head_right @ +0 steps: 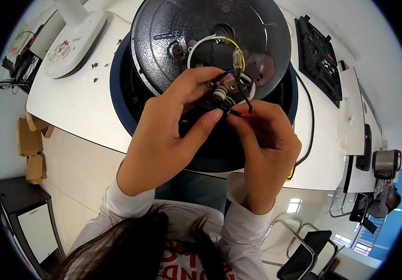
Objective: The person works on the internal wiring of a ceiling fan motor, using a screwdriver to tighten terminal screws and connecting multiple colored wires. They repeatedly adjust and secure the connections throughout the clip.
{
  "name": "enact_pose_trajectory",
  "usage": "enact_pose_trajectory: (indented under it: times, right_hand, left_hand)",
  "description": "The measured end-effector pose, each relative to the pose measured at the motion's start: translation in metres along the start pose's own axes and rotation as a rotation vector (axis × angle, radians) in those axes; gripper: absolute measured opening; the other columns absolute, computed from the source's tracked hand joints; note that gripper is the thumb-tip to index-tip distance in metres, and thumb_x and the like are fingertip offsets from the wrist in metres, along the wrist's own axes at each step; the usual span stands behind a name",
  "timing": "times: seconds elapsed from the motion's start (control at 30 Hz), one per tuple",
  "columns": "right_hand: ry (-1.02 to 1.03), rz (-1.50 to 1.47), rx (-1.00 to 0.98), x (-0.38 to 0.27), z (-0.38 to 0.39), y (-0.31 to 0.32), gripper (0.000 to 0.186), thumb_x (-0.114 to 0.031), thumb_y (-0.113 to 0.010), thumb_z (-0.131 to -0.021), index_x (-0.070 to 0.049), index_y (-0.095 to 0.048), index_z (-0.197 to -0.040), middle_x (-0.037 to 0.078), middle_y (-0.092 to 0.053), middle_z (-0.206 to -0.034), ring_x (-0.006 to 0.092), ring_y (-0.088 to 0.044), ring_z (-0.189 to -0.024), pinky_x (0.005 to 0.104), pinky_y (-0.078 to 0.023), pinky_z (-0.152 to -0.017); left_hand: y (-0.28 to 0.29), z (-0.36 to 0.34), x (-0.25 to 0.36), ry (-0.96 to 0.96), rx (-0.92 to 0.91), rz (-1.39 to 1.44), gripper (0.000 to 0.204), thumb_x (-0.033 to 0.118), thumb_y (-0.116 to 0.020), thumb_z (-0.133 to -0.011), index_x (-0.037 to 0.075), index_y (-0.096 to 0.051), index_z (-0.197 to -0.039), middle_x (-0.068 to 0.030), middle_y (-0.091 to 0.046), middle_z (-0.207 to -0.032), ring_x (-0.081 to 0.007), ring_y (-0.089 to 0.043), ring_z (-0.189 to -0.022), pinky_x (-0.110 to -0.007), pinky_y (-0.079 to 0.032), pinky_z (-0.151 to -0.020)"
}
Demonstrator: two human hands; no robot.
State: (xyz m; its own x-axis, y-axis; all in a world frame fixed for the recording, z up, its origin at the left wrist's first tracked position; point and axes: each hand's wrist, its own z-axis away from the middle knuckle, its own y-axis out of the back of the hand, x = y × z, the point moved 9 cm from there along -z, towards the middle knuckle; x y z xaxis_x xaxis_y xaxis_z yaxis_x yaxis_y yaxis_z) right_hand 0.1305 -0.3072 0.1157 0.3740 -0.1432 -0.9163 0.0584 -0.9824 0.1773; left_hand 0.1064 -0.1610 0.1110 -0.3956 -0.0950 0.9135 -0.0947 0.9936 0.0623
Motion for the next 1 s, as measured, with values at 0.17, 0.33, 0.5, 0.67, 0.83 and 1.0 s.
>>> enact_pose_trajectory:
  times: [0.17,0.33,0.5,0.67,0.83,1.0]
  right_hand:
    - [0.054,0.119,0.027,-0.006,0.002,-0.001,0.021,0.012,-0.066,-0.080,0.003,-0.062,-0.099,0.009,-0.069,-0.092,0.0131,-0.067,-0.078,0.0207,-0.052,-0.073]
    - [0.174,0.180,0.002,-0.009,0.000,-0.002,0.022,0.012,-0.066,-0.080,0.004,-0.059,-0.100,0.009,-0.066,-0.094,0.0138,-0.066,-0.081,0.0214,-0.052,-0.073]
    - [0.198,0.187,-0.142,-0.006,-0.011,-0.004,0.025,0.014,-0.064,-0.079,0.004,-0.058,-0.100,0.009,-0.060,-0.097,0.0143,-0.061,-0.089,0.0234,-0.051,-0.074]
    - [0.146,0.160,-0.169,-0.005,-0.012,-0.006,0.026,0.015,-0.063,-0.078,0.003,-0.058,-0.100,0.010,-0.059,-0.097,0.0146,-0.060,-0.089,0.0246,-0.051,-0.076]
    - [0.160,0.127,-0.161,-0.005,-0.012,-0.003,0.026,0.016,-0.063,-0.078,0.004,-0.057,-0.101,0.009,-0.060,-0.095,0.0154,-0.060,-0.088,0.0255,-0.050,-0.078]
    - [-0.020,-0.107,-0.122,0.004,-0.009,0.000,0.028,0.018,-0.063,-0.076,0.005,-0.057,-0.100,0.010,-0.061,-0.093,0.0167,-0.061,-0.087,0.0267,-0.049,-0.079]
  left_hand:
    - [0.001,-0.001,0.002,-0.060,0.024,-0.057,0.040,-0.003,-0.058,-0.086,-0.005,-0.045,-0.125,-0.0232,-0.064,-0.104,-0.0339,-0.063,-0.100,-0.036,-0.048,-0.083]
    - [0.000,0.001,0.006,-0.139,0.060,-0.108,0.040,-0.002,-0.055,-0.086,-0.005,-0.042,-0.124,-0.0252,-0.061,-0.094,-0.0412,-0.062,-0.083,-0.045,-0.049,-0.067]
    - [0.001,0.000,0.005,-0.071,0.028,-0.115,0.043,-0.002,-0.060,-0.084,-0.003,-0.046,-0.126,-0.0210,-0.063,-0.102,-0.0377,-0.065,-0.090,-0.036,-0.051,-0.073]
    - [0.002,-0.002,0.005,-0.067,0.032,-0.134,0.044,-0.002,-0.062,-0.083,-0.002,-0.049,-0.126,-0.0189,-0.062,-0.108,-0.0355,-0.067,-0.093,-0.033,-0.052,-0.076]
    - [0.001,-0.002,0.005,-0.036,0.022,-0.143,0.045,-0.002,-0.064,-0.082,-0.001,-0.050,-0.124,-0.0182,-0.063,-0.108,-0.0337,-0.068,-0.094,-0.033,-0.052,-0.077]
    - [0.002,-0.001,0.003,-0.029,0.031,-0.144,0.048,-0.002,-0.069,-0.078,0.001,-0.051,-0.123,-0.0162,-0.065,-0.105,-0.0318,-0.068,-0.094,-0.032,-0.053,-0.078]
